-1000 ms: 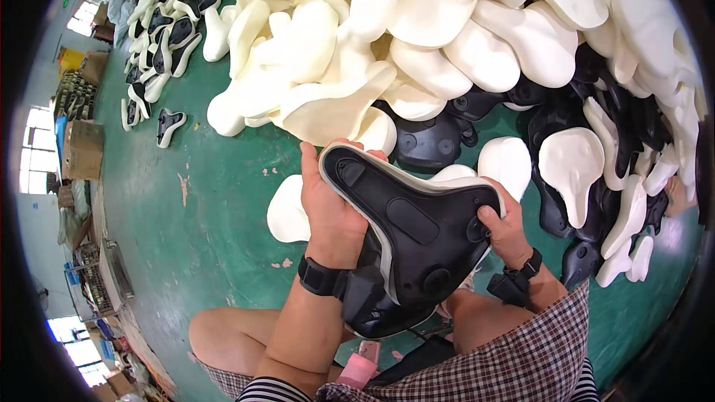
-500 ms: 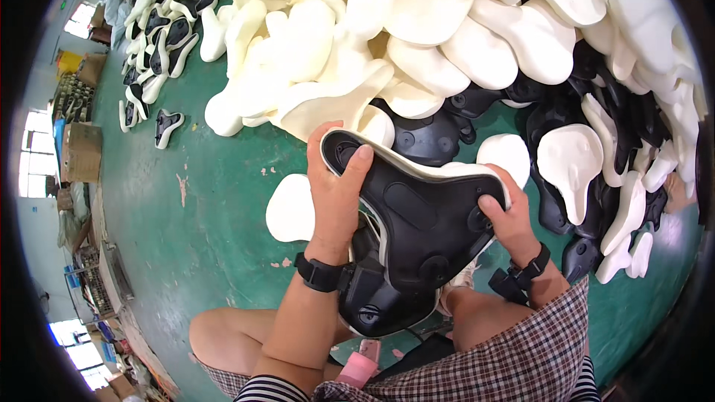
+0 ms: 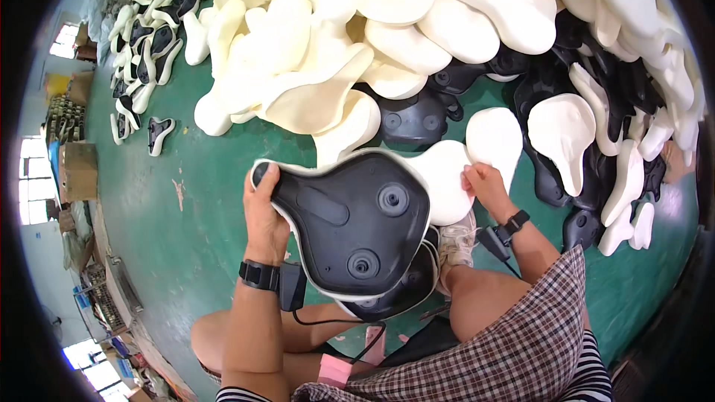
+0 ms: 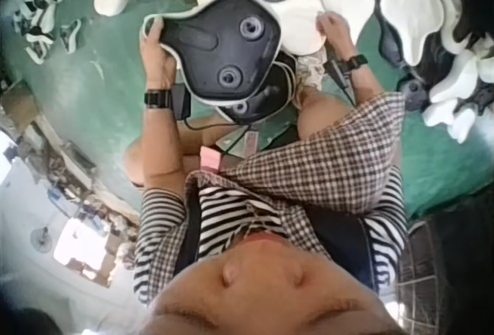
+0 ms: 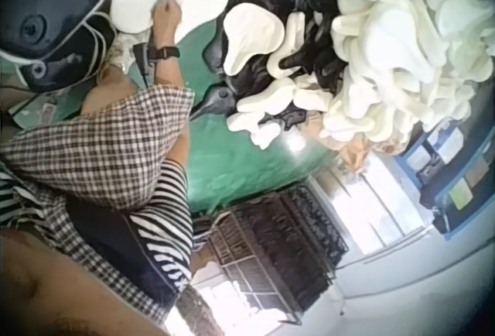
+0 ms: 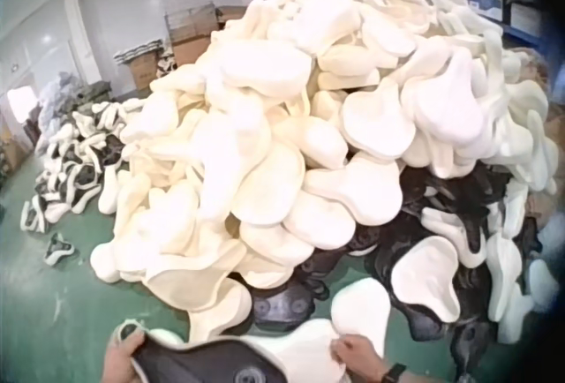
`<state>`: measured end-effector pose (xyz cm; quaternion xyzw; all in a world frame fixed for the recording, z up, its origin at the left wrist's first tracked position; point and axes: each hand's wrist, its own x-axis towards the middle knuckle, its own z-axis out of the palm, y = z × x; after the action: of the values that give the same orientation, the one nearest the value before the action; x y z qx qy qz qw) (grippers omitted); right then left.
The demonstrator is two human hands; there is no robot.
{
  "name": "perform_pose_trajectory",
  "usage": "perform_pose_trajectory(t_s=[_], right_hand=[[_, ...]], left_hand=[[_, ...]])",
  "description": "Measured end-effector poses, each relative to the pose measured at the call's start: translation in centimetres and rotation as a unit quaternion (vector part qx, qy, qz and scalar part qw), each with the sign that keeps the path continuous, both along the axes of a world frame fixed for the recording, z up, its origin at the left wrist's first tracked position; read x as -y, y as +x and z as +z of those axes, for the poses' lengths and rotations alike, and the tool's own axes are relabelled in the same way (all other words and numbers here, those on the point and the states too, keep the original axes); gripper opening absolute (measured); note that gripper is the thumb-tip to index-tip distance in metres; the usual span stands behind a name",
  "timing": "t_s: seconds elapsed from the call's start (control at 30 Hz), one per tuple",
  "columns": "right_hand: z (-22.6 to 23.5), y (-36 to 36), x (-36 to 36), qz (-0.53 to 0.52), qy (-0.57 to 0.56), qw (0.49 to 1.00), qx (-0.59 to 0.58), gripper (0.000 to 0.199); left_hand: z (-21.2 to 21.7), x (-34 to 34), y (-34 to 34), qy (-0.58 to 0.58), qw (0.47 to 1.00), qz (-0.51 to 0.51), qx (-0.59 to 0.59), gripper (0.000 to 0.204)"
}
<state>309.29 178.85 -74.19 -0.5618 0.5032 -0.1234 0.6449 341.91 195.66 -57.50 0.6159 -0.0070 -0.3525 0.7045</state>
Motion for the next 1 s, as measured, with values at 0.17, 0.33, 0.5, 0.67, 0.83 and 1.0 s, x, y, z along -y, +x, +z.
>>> perform_pose_trajectory(t_s=[0.17, 0.33, 0.5, 0.67, 0.83, 1.0], right_hand=[[0.3, 1.0, -2.1, 0.072, -0.252, 0.936, -0.233, 0.041], [-0.6, -1.3, -3.0, -0.003, -0.096, 0.956, -0.277, 0.056], [-7.2, -0.6, -1.8, -0.117, 0.085, 0.989, 0.006, 0.057], [6.7, 3.8, -1.9, -0.084, -0.153, 0.98, 0.097, 0.039], [13.6, 3.1, -1.0, 0.151, -0.424, 0.887, 0.104, 0.04], [16.3, 6.8, -0.6, 0.304, -0.535, 0.767, 0.181, 0.048]], left_hand=[[-3.6, -5.0, -0.6, 0.087, 0.995, -0.021, -0.051, 0.03], [-5.5, -6.8, -1.0, 0.122, 0.982, -0.093, -0.106, 0.035], [-6.5, -6.1, -2.4, 0.096, 0.97, -0.158, -0.157, 0.034], [-12.2, -13.5, -1.6, 0.175, 0.955, -0.104, -0.216, 0.051], [-16.9, -13.6, -4.2, 0.34, 0.867, -0.235, -0.279, 0.038], [-15.3, -11.6, -5.1, 0.233, 0.89, -0.132, -0.37, 0.038]])
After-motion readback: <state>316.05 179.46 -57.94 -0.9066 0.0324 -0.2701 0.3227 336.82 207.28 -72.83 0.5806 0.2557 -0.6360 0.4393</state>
